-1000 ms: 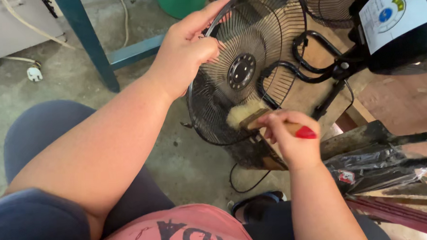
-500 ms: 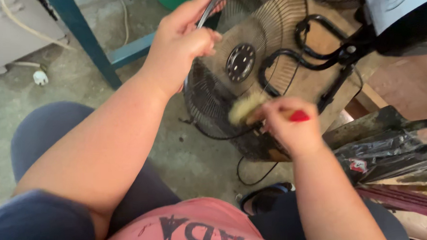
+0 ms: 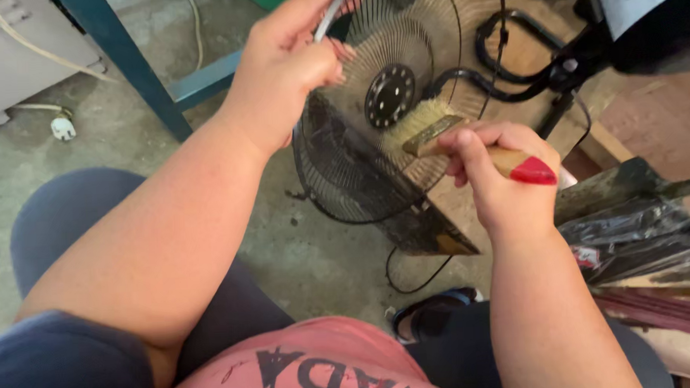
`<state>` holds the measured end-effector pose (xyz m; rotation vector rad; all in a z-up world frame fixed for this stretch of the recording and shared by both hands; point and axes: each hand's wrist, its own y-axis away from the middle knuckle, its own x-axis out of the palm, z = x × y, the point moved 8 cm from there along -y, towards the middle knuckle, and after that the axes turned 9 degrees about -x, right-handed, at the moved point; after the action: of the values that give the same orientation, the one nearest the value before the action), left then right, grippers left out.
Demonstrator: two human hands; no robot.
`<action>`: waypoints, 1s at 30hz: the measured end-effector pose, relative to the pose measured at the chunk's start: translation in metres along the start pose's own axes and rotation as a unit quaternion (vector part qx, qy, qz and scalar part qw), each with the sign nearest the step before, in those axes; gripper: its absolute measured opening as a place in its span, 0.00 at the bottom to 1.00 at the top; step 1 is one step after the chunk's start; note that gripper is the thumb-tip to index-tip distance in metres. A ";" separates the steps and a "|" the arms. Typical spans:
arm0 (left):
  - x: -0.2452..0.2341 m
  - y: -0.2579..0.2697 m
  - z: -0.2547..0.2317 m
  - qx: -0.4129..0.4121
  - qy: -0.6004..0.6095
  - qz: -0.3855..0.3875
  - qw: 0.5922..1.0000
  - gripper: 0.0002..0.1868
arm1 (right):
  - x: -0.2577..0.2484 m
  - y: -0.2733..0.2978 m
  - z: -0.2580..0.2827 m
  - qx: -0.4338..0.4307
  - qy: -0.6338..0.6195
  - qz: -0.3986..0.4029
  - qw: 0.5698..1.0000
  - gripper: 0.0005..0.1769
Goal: The person uses a bristle brush to dust the front grille of an electric table fan, then removes the grille and brushes the motor housing and blue fan blades, rotating the fan to reach different sides.
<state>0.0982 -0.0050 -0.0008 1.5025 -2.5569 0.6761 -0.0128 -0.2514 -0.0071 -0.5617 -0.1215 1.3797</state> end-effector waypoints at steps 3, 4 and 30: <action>-0.007 -0.003 -0.003 -0.028 0.016 -0.025 0.999 0.33 | -0.001 0.000 -0.008 0.060 0.068 0.019 0.996 0.07; -0.004 -0.005 -0.005 -0.025 0.006 -0.018 0.999 0.34 | -0.005 -0.001 -0.016 0.120 0.143 0.034 0.982 0.09; -0.020 -0.014 0.012 -0.043 0.200 -0.052 0.977 0.42 | -0.008 0.008 -0.024 -0.193 0.096 -0.028 0.976 0.05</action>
<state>0.1223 0.0006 -0.0130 1.3050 -2.1641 0.7538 -0.0120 -0.2651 -0.0292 -1.0063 -0.2493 1.2456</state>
